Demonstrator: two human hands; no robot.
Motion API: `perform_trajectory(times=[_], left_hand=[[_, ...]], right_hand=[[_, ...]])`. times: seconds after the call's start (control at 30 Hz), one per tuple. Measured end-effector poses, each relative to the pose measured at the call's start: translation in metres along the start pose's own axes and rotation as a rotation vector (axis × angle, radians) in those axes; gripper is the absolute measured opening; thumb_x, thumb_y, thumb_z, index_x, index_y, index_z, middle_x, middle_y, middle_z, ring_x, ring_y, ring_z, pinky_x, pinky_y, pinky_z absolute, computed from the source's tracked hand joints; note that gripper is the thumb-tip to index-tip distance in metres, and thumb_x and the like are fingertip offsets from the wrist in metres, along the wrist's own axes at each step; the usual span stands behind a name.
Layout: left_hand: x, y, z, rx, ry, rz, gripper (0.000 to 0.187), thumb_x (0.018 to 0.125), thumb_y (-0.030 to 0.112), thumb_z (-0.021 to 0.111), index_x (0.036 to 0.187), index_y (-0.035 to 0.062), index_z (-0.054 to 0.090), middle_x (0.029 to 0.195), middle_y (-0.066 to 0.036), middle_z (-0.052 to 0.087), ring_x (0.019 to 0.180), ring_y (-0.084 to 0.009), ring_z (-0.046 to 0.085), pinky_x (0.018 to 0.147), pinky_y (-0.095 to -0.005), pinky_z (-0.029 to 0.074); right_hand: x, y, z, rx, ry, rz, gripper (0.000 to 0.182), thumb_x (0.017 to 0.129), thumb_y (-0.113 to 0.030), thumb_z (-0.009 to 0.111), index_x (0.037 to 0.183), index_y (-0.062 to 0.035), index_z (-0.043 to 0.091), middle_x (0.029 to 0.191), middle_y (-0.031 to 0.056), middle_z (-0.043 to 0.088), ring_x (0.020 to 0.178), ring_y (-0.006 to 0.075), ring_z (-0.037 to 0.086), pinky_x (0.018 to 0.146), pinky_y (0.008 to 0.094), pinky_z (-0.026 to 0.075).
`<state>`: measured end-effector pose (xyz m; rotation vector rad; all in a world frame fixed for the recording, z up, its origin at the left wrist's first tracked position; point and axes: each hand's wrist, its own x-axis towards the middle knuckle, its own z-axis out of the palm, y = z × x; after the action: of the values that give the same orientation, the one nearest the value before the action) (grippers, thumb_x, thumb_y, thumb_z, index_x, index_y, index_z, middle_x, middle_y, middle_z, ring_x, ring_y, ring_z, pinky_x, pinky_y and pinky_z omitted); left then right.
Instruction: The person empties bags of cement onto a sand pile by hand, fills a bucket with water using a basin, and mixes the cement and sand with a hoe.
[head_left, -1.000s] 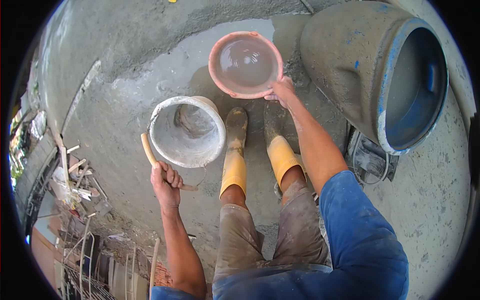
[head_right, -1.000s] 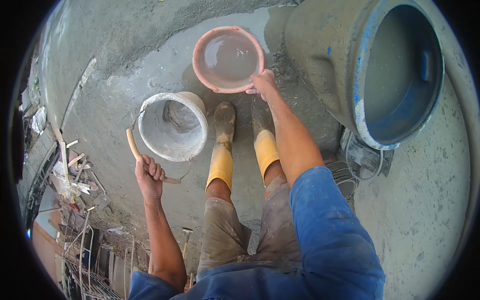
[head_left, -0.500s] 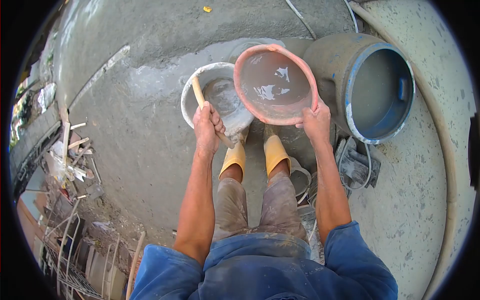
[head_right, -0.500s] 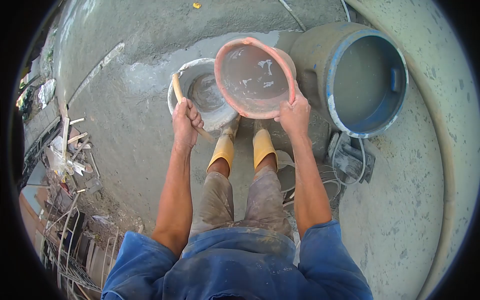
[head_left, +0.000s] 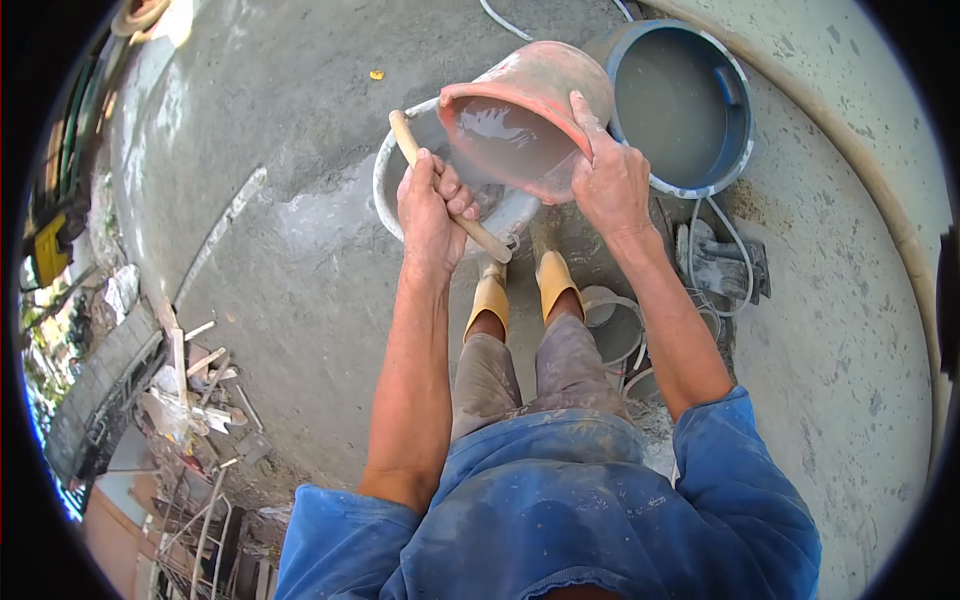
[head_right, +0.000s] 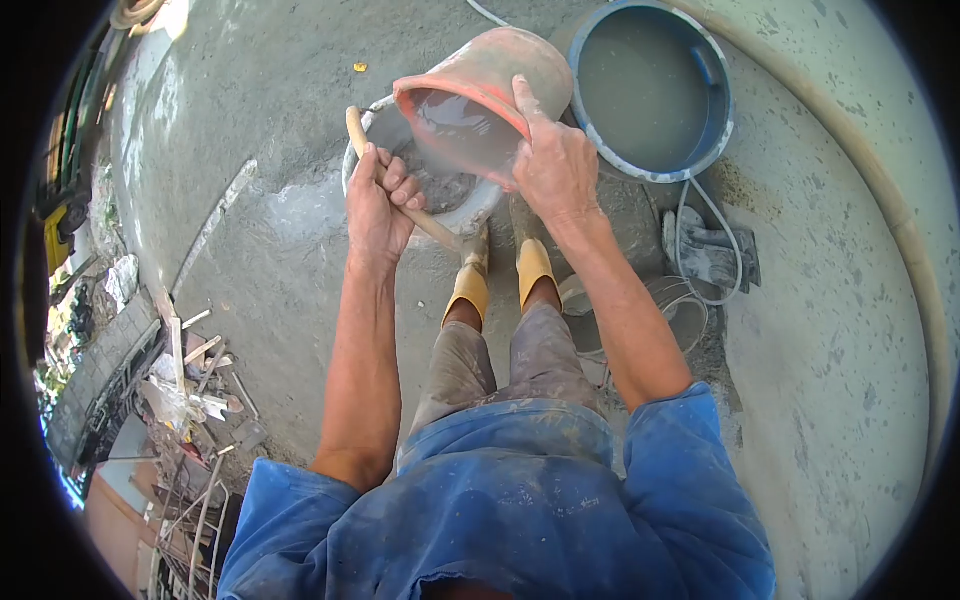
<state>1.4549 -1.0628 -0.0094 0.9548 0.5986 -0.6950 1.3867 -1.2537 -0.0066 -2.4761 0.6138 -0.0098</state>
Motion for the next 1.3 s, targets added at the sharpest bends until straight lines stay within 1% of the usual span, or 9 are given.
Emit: perform_trajectory(times=[0.4, 0.53, 0.73, 0.93, 1.07, 1.13, 1.23, 1.27, 1.3], left_hand=[[-0.074, 0.071, 0.048, -0.136, -0.118, 0.039, 0.029, 0.104, 0.036, 0.035, 0.083, 0.0159, 0.040, 0.063, 0.004, 0.032, 0.051, -0.0095, 0.031, 0.050, -0.0270, 0.034], [-0.099, 0.094, 0.067, -0.132, -0.216, 0.073, 0.029, 0.104, 0.036, 0.034, 0.084, 0.0163, 0.040, 0.064, 0.004, 0.032, 0.054, -0.0093, 0.032, 0.051, -0.0269, 0.033], [-0.112, 0.106, 0.085, -0.150, -0.345, 0.094, 0.031, 0.104, 0.037, 0.030, 0.084, 0.0159, 0.040, 0.065, 0.004, 0.033, 0.054, -0.0096, 0.032, 0.052, -0.0274, 0.034], [-0.108, 0.101, 0.106, -0.154, -0.431, 0.025, 0.032, 0.104, 0.034, 0.026, 0.086, 0.0121, 0.040, 0.065, 0.002, 0.035, 0.053, -0.0101, 0.034, 0.052, -0.0280, 0.035], [-0.111, 0.102, 0.115, -0.132, -0.346, 0.011, 0.032, 0.104, 0.034, 0.026, 0.086, 0.0114, 0.040, 0.064, 0.002, 0.036, 0.052, -0.0105, 0.035, 0.051, -0.0275, 0.034], [-0.108, 0.108, 0.111, -0.129, -0.351, -0.005, 0.034, 0.105, 0.034, 0.026, 0.086, 0.0105, 0.041, 0.063, 0.002, 0.035, 0.051, -0.0101, 0.034, 0.049, -0.0274, 0.033], [-0.108, 0.109, 0.107, -0.109, -0.319, -0.024, 0.036, 0.105, 0.034, 0.024, 0.086, 0.0093, 0.042, 0.063, 0.002, 0.034, 0.050, -0.0097, 0.035, 0.048, -0.0278, 0.034], [-0.107, 0.109, 0.112, -0.099, -0.302, -0.026, 0.037, 0.105, 0.034, 0.024, 0.085, 0.0092, 0.042, 0.063, 0.002, 0.034, 0.050, -0.0096, 0.035, 0.048, -0.0279, 0.034], [-0.108, 0.107, 0.116, -0.089, -0.289, -0.032, 0.037, 0.105, 0.034, 0.024, 0.084, 0.0094, 0.041, 0.063, 0.002, 0.033, 0.050, -0.0098, 0.035, 0.048, -0.0279, 0.035]], right_hand=[[-0.023, -0.057, -0.073, -0.136, 0.339, -0.329, 0.069, 0.074, -0.003, 0.066, 0.138, -0.0253, 0.051, 0.070, 0.0094, 0.058, 0.059, 0.0288, 0.061, 0.053, 0.0384, 0.050], [-0.024, -0.066, -0.092, -0.101, 0.568, -0.412, 0.072, 0.072, -0.009, 0.071, 0.138, -0.0295, 0.050, 0.074, 0.0097, 0.059, 0.057, 0.0266, 0.062, 0.049, 0.0368, 0.051], [-0.030, -0.066, -0.093, 0.072, 0.802, -0.391, 0.070, 0.072, -0.002, 0.066, 0.137, -0.0229, 0.051, 0.089, 0.0126, 0.067, 0.066, 0.0302, 0.066, 0.055, 0.0378, 0.053], [-0.037, -0.033, -0.076, 0.399, 0.709, 0.096, 0.058, 0.071, 0.002, 0.058, 0.128, -0.0058, 0.056, 0.075, 0.0169, 0.065, 0.064, 0.0322, 0.066, 0.057, 0.0399, 0.052], [-0.050, 0.023, -0.115, 1.022, 0.620, 0.439, 0.026, 0.081, -0.008, 0.060, 0.105, 0.0023, 0.056, 0.082, 0.0114, 0.064, 0.066, 0.0193, 0.066, 0.053, 0.0324, 0.056], [-0.046, 0.077, -0.145, 1.239, 0.375, 0.688, 0.035, 0.084, -0.013, 0.062, 0.114, 0.0012, 0.052, 0.094, 0.0115, 0.064, 0.071, 0.0198, 0.066, 0.052, 0.0292, 0.058], [-0.025, 0.166, -0.153, 1.409, 0.166, 0.744, 0.047, 0.084, -0.014, 0.061, 0.125, 0.0011, 0.047, 0.108, 0.0158, 0.063, 0.080, 0.0244, 0.069, 0.053, 0.0319, 0.058], [-0.014, 0.177, -0.149, 1.411, 0.157, 0.744, 0.047, 0.084, -0.014, 0.061, 0.125, 0.0011, 0.047, 0.108, 0.0158, 0.063, 0.080, 0.0244, 0.069, 0.053, 0.0319, 0.058], [-0.005, 0.175, -0.146, 1.055, 0.201, 0.761, 0.054, 0.083, -0.011, 0.060, 0.132, -0.0018, 0.043, 0.106, 0.0182, 0.064, 0.081, 0.0271, 0.069, 0.054, 0.0345, 0.058]])
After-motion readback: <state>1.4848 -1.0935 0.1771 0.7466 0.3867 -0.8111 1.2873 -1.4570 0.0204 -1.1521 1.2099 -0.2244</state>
